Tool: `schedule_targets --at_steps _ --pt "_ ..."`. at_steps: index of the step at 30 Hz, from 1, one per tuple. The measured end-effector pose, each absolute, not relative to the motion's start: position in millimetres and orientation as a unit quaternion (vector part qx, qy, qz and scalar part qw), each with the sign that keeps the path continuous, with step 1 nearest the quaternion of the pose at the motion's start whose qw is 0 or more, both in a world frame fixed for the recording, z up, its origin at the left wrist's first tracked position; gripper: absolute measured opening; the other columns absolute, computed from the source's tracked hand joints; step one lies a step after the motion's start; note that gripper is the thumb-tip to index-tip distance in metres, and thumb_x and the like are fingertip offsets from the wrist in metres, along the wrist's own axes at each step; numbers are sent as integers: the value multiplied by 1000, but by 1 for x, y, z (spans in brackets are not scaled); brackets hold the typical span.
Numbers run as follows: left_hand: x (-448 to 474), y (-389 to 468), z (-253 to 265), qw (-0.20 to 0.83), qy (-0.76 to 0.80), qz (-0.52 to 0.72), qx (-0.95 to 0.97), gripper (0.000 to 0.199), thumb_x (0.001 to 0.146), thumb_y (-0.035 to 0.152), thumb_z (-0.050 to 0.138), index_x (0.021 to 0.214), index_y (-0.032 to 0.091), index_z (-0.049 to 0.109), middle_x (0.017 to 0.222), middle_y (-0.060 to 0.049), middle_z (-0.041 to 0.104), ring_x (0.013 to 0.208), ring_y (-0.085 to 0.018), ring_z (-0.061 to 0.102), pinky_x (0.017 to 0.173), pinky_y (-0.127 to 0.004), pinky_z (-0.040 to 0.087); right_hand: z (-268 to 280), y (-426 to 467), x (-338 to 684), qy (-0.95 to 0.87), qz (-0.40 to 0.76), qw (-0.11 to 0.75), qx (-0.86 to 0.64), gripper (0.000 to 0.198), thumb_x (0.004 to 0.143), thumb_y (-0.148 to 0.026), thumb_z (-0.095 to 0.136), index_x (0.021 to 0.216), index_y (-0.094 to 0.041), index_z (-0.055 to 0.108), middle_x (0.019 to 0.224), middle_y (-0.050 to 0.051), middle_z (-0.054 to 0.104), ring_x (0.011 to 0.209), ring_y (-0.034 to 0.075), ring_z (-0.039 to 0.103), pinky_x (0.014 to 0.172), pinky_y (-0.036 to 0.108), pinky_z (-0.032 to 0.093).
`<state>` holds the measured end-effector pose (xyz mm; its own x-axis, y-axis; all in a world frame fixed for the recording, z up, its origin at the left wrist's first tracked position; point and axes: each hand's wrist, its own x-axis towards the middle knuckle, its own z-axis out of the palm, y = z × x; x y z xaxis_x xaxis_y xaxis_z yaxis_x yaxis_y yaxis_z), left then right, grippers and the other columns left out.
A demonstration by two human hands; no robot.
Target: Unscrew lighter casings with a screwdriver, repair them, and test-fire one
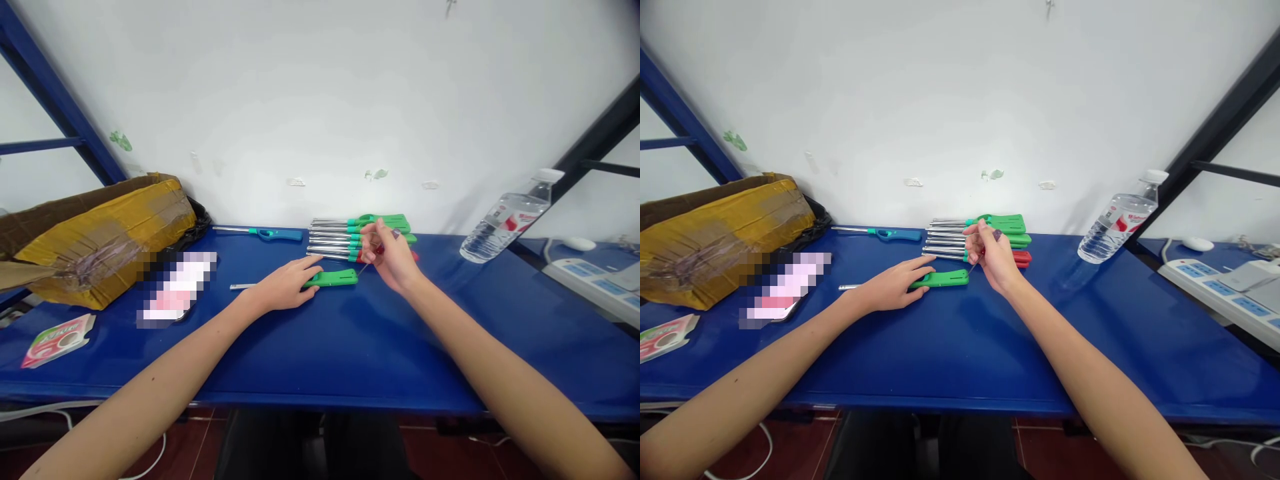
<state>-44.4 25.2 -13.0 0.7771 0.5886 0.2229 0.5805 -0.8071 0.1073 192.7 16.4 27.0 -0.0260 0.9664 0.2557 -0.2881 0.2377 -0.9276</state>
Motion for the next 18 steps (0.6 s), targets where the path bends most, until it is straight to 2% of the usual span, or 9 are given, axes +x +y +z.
schedule_targets --at_steps 5,11,14,18 --pt "-42 24 -16 15 315 97 944 50 100 33 41 146 13 42 156 -16 34 142 -29 36 115 -43 33 12 22 187 -492 526 613 -325 49 73 -69 68 75 -20 63 57 -4 52 47 7 44 46 22 40" --pt "-41 25 -15 43 300 71 950 51 104 34 31 150 14 36 157 -10 33 146 -23 29 120 -40 24 20 23 192 -454 530 650 -301 43 74 -61 73 76 -19 61 55 -7 45 41 4 35 40 19 34" --pt "-41 23 -12 50 301 53 951 51 104 32 30 152 15 33 158 -10 30 147 -22 27 121 -40 22 23 23 192 -460 511 659 -304 42 75 -59 74 73 -19 61 52 -8 38 39 3 29 37 17 28" --pt "-38 19 -10 40 289 58 955 49 103 28 32 151 17 34 159 -10 28 147 -22 27 120 -40 23 19 22 187 -469 514 648 -311 43 76 -60 72 72 -19 60 51 -9 33 39 3 28 36 17 27"
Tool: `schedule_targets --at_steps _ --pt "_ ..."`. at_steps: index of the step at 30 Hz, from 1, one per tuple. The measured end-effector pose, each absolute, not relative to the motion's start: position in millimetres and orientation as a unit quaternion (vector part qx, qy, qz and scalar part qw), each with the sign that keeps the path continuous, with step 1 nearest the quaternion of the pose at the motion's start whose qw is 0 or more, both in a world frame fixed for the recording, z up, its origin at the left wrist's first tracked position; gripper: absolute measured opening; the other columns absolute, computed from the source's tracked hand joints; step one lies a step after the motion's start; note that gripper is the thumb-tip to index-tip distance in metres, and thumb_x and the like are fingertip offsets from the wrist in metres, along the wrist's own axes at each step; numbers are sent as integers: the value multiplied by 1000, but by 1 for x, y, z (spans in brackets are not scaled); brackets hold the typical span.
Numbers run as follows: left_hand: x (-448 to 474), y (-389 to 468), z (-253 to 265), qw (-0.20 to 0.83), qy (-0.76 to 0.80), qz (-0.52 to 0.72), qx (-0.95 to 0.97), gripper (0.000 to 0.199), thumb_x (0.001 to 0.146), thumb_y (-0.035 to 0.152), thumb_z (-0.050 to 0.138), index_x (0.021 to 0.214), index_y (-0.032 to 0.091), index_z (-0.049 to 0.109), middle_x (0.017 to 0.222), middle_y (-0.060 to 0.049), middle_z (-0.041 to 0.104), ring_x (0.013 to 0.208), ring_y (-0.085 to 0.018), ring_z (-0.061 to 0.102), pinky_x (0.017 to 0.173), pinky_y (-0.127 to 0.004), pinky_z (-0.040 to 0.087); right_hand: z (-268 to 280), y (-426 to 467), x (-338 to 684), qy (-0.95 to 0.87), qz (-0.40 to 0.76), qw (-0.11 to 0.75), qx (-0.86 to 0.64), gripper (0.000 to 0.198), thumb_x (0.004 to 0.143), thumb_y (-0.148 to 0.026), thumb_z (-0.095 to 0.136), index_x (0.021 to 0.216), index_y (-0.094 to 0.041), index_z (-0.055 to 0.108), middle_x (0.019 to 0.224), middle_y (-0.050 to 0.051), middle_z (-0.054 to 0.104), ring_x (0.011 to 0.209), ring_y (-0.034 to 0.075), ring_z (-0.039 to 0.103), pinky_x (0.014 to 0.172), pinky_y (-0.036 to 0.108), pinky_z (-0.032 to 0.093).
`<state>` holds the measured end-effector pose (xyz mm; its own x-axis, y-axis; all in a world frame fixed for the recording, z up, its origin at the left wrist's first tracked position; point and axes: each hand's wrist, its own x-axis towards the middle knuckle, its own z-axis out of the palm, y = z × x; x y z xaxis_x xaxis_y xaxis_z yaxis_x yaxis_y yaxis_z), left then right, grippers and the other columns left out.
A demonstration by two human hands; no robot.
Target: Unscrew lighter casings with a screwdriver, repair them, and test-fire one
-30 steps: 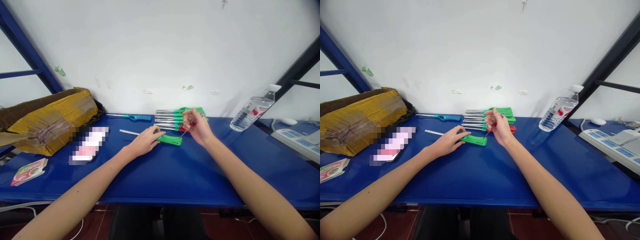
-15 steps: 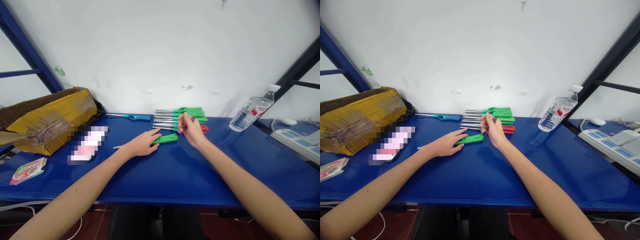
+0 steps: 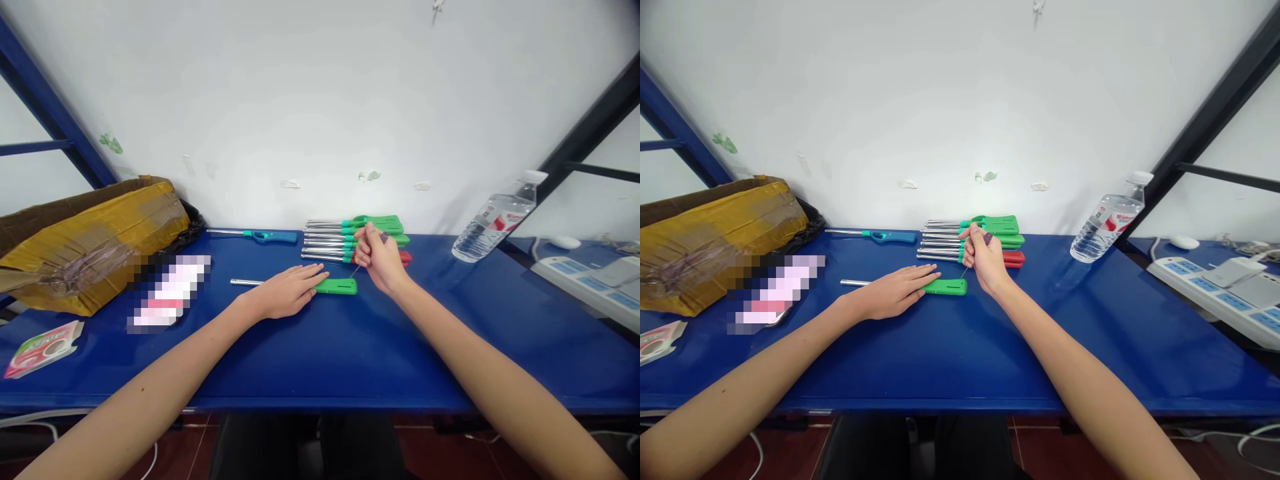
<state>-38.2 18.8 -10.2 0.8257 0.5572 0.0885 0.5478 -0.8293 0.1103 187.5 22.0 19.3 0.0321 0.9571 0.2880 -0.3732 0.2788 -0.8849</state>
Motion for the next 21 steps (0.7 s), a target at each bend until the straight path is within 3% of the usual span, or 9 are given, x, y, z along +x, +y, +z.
schedule_targets --at_steps 9,21 --pt "-35 17 -15 19 302 50 952 50 103 27 31 151 13 35 157 -13 32 146 -24 30 119 -40 26 23 22 194 -458 528 644 -312 42 77 -56 74 70 -18 58 50 -11 23 38 2 18 34 16 18" --pt "-32 18 -25 -17 315 67 947 49 102 27 30 149 13 37 155 -15 36 143 -27 35 116 -43 31 19 22 189 -497 501 632 -319 43 76 -58 73 69 -18 57 50 -11 22 40 3 18 37 18 16"
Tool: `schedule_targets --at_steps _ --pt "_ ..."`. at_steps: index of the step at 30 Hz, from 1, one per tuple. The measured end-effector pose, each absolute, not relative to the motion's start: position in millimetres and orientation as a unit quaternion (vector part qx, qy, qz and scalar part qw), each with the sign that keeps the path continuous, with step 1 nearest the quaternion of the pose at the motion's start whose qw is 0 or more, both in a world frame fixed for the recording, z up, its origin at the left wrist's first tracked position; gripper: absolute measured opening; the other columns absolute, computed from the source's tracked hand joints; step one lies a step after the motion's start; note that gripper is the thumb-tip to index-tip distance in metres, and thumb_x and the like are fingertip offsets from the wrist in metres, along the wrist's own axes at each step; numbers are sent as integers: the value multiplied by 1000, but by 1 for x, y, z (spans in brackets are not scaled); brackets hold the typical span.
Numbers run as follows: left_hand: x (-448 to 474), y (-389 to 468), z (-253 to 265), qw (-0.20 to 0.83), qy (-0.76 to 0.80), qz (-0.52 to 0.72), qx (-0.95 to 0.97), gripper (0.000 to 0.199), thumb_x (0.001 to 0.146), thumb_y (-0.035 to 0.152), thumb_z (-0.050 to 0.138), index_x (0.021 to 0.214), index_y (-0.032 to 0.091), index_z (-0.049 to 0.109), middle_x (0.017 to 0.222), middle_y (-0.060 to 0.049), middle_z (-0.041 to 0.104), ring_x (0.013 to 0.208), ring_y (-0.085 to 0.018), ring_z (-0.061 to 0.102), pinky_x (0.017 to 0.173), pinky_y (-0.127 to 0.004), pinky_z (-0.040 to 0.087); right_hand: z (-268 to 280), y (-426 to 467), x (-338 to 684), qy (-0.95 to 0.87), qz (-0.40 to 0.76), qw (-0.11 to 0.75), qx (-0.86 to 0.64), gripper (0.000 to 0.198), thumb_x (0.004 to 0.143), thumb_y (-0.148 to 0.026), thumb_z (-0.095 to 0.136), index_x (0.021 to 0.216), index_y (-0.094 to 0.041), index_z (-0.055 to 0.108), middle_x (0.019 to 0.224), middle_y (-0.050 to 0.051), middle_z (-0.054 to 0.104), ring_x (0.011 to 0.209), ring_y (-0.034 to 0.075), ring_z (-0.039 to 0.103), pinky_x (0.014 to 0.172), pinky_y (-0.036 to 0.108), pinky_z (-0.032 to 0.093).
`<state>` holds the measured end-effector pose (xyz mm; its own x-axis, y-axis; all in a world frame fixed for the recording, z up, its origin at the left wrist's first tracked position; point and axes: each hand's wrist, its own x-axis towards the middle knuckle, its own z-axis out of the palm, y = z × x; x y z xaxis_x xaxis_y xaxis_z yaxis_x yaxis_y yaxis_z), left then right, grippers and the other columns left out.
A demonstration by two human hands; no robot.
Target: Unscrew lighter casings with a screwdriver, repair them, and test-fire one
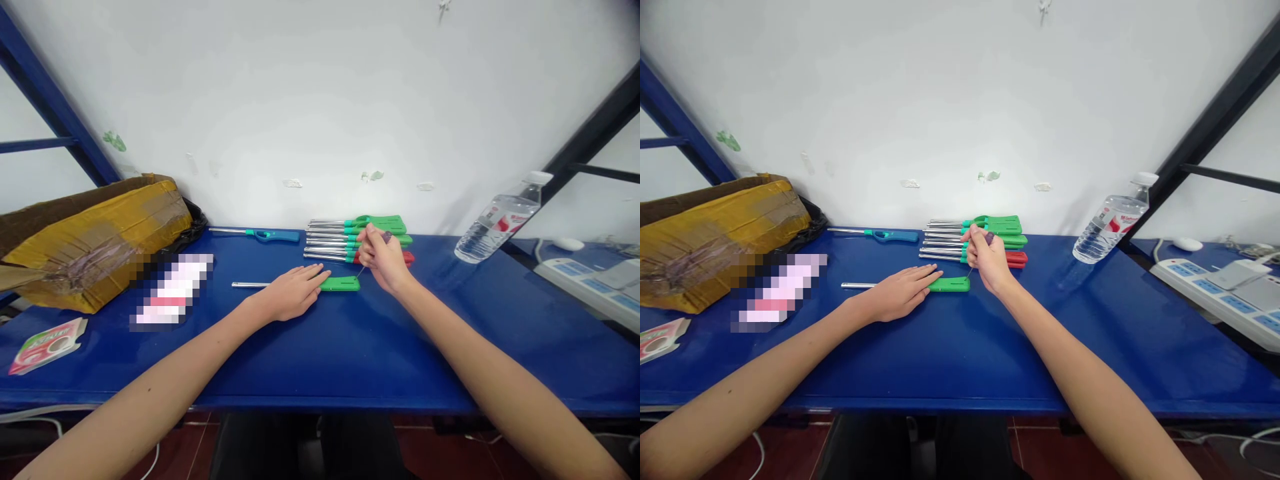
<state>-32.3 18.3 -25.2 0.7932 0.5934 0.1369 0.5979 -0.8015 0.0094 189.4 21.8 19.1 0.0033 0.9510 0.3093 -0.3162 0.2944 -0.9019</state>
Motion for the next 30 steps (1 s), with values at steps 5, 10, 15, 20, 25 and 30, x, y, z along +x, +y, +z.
schedule_targets --at_steps 5,10,15,20,25,30 --pt "-30 16 -25 36 -318 -64 -945 49 102 27 30 149 12 36 154 -18 37 141 -29 38 114 -45 33 15 22 186 -541 482 607 -326 46 77 -61 69 68 -18 58 49 -10 26 39 4 21 37 19 17" --pt "-26 12 -22 44 -330 -58 -941 50 103 26 30 150 11 35 153 -20 37 141 -30 38 113 -45 35 16 25 191 -540 535 572 -309 49 76 -67 65 68 -19 55 48 -11 20 38 4 16 37 19 15" --pt "-25 11 -22 39 -334 -61 -940 50 102 26 30 149 11 36 153 -20 38 140 -30 39 113 -46 35 20 28 193 -527 570 557 -295 52 76 -72 57 66 -20 55 50 -7 31 42 8 34 41 21 33" --pt "-27 13 -23 30 -331 -70 -941 50 102 28 29 149 11 37 153 -19 37 141 -30 37 114 -45 33 21 32 196 -508 504 634 -294 35 69 -50 78 70 -20 60 70 -2 55 68 12 56 59 22 47" --pt "-28 13 -23 28 -333 -77 -939 49 102 29 30 148 14 37 153 -17 39 141 -28 38 114 -43 33 17 39 207 -506 485 644 -305 40 65 -53 83 66 -19 61 71 0 60 69 11 58 63 23 48" --pt "-27 13 -22 32 -335 -64 -939 50 102 28 29 149 12 36 153 -18 38 141 -28 38 114 -43 32 17 39 207 -494 528 624 -297 45 67 -61 78 70 -19 63 66 -1 57 67 12 57 62 24 47"
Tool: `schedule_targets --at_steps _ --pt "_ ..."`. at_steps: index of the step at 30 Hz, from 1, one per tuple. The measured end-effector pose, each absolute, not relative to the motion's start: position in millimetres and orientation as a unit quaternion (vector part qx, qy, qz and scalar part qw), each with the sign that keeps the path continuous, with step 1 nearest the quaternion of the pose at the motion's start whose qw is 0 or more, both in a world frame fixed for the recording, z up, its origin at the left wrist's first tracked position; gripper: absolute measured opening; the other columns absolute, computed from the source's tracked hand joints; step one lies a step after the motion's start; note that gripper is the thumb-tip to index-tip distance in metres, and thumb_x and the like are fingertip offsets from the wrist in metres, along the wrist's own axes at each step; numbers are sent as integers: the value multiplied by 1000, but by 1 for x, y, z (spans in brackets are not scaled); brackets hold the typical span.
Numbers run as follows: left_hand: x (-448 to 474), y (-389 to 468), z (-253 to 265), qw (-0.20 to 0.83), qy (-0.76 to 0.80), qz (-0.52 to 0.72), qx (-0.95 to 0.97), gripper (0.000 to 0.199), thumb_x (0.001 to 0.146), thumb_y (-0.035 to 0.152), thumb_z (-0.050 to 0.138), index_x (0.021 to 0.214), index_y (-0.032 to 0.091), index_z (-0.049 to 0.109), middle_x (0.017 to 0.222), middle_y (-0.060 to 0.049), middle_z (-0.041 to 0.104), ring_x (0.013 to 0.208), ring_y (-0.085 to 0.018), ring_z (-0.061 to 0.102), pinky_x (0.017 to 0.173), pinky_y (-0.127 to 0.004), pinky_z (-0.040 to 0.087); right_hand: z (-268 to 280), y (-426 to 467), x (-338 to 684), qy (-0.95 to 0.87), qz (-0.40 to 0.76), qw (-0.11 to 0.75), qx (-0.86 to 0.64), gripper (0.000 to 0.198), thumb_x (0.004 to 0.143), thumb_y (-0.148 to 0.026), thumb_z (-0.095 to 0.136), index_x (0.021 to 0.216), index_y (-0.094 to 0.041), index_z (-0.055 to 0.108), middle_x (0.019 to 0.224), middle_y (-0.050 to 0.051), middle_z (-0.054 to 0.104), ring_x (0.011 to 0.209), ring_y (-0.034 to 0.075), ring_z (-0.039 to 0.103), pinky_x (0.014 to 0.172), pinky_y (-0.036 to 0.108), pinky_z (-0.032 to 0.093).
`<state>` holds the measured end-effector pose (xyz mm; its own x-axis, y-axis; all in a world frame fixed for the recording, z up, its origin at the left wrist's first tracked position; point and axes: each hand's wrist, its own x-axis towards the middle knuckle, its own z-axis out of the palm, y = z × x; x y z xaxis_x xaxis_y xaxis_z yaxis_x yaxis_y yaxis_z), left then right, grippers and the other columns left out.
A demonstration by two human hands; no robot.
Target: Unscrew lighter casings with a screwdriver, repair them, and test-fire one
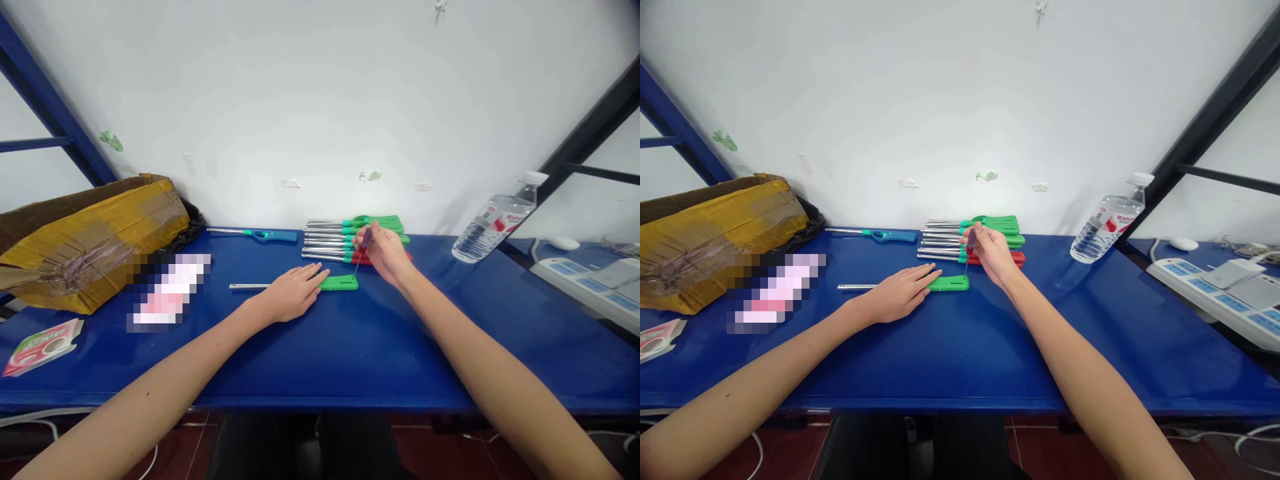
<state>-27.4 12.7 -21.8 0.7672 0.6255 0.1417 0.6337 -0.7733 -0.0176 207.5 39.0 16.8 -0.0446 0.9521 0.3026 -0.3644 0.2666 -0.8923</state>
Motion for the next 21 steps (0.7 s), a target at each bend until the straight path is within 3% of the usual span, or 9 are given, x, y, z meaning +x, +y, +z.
schedule_targets --at_steps 6,10,15,18,21 --pt "-27 13 -23 32 -334 -64 -940 50 102 27 31 150 12 35 153 -18 38 141 -29 38 114 -44 33 24 27 195 -459 608 599 -249 56 79 -71 59 58 -22 41 51 -6 26 51 12 37 58 27 47" --pt "-27 13 -23 24 -337 -72 -939 50 102 28 31 149 12 36 153 -18 39 141 -29 39 114 -44 33 26 25 196 -478 609 582 -249 52 84 -63 56 57 -23 39 54 -4 29 54 14 40 59 29 48" --pt "-27 13 -23 18 -337 -72 -938 50 103 30 30 149 13 37 153 -18 39 140 -29 39 114 -44 32 25 29 203 -459 608 592 -265 28 75 -43 70 69 -22 53 70 -2 47 69 14 51 63 25 47" --pt "-27 13 -23 14 -338 -80 -938 49 102 30 29 148 14 38 153 -16 40 140 -29 40 114 -44 32 26 30 202 -449 607 590 -285 35 74 -49 73 66 -23 51 62 -3 41 64 14 48 62 25 47" --pt "-28 14 -25 16 -335 -84 -938 49 102 30 29 148 14 38 152 -16 40 140 -28 40 114 -44 33 27 28 200 -462 612 574 -288 53 79 -62 65 57 -23 38 52 -5 25 53 14 39 57 27 45"
